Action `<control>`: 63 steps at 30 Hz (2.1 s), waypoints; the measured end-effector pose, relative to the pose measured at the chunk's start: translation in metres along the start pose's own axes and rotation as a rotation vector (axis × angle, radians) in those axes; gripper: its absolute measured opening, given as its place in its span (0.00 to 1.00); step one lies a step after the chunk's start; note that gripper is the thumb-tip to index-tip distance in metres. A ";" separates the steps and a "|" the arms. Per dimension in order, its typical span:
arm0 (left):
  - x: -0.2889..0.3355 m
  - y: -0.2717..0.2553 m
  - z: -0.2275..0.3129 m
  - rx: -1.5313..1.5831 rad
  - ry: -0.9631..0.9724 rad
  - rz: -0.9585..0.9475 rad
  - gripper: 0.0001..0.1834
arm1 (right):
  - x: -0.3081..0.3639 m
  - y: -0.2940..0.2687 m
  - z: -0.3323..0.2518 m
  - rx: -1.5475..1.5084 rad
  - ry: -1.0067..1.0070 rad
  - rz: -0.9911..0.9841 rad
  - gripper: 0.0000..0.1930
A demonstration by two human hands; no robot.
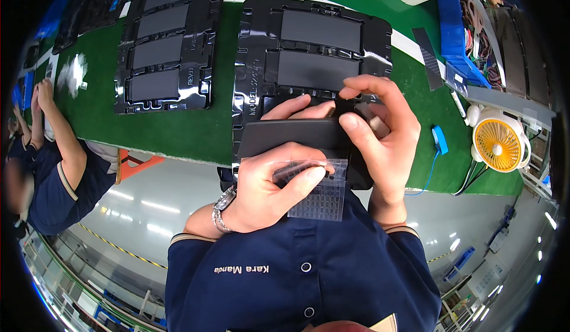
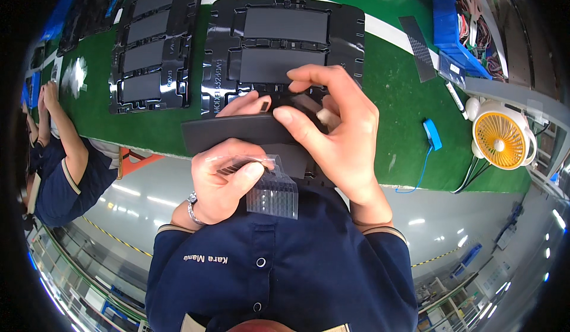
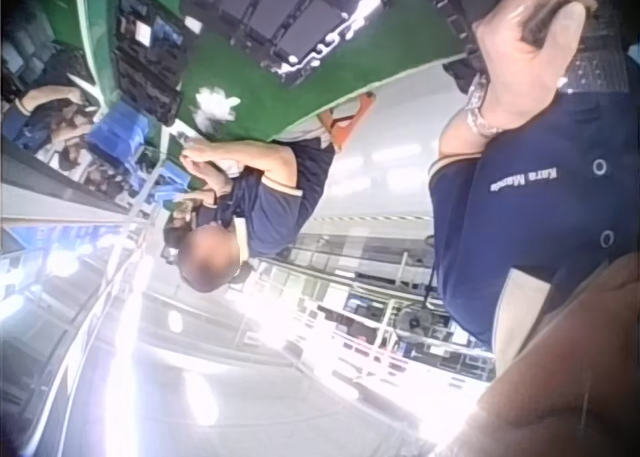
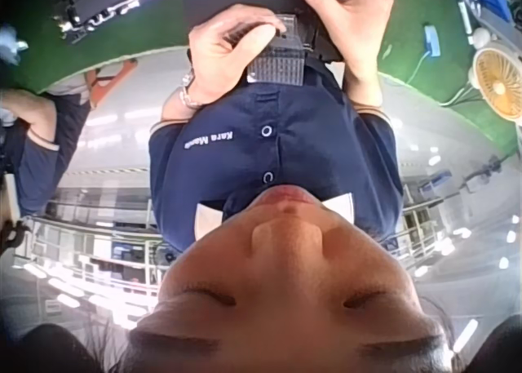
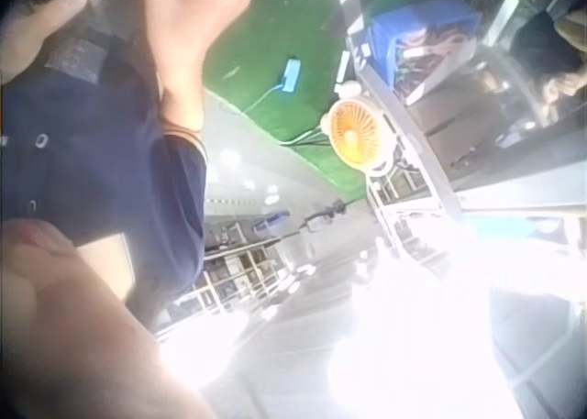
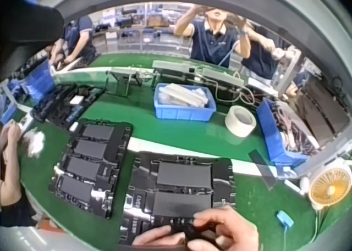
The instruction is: The recorder is applying small adhesive pads and protective films to black plastic device casings on an assembly line.
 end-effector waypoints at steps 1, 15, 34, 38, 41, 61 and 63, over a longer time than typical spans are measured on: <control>0.000 0.000 0.000 -0.006 0.013 -0.009 0.06 | 0.001 0.000 0.000 -0.072 0.048 -0.026 0.16; 0.029 -0.033 0.014 -0.625 0.232 -0.524 0.05 | 0.002 -0.014 0.034 0.367 0.032 -0.010 0.09; -0.001 -0.037 0.014 -0.252 0.076 -0.119 0.06 | 0.042 0.021 -0.027 0.168 -0.472 -0.292 0.05; -0.004 -0.025 0.012 -0.154 0.106 -0.116 0.06 | 0.041 0.030 -0.029 0.320 -0.496 -0.193 0.06; -0.005 -0.026 0.009 -0.220 0.169 -0.126 0.08 | 0.036 0.030 -0.024 0.331 -0.446 -0.146 0.06; -0.008 -0.023 0.013 -0.150 0.118 -0.163 0.07 | 0.025 0.025 -0.010 0.142 -0.290 -0.265 0.06; -0.008 -0.023 0.012 -0.121 0.095 -0.152 0.06 | 0.024 0.026 -0.008 0.124 -0.275 -0.272 0.06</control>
Point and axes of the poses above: each hand's wrist, its own x-axis away from the middle knuckle, its own y-axis out of the palm, z = x × y, the point moved 6 cm from there along -x, towards the middle knuckle, and after that the axes turned 6 degrees about y, right-handed, at the moved point
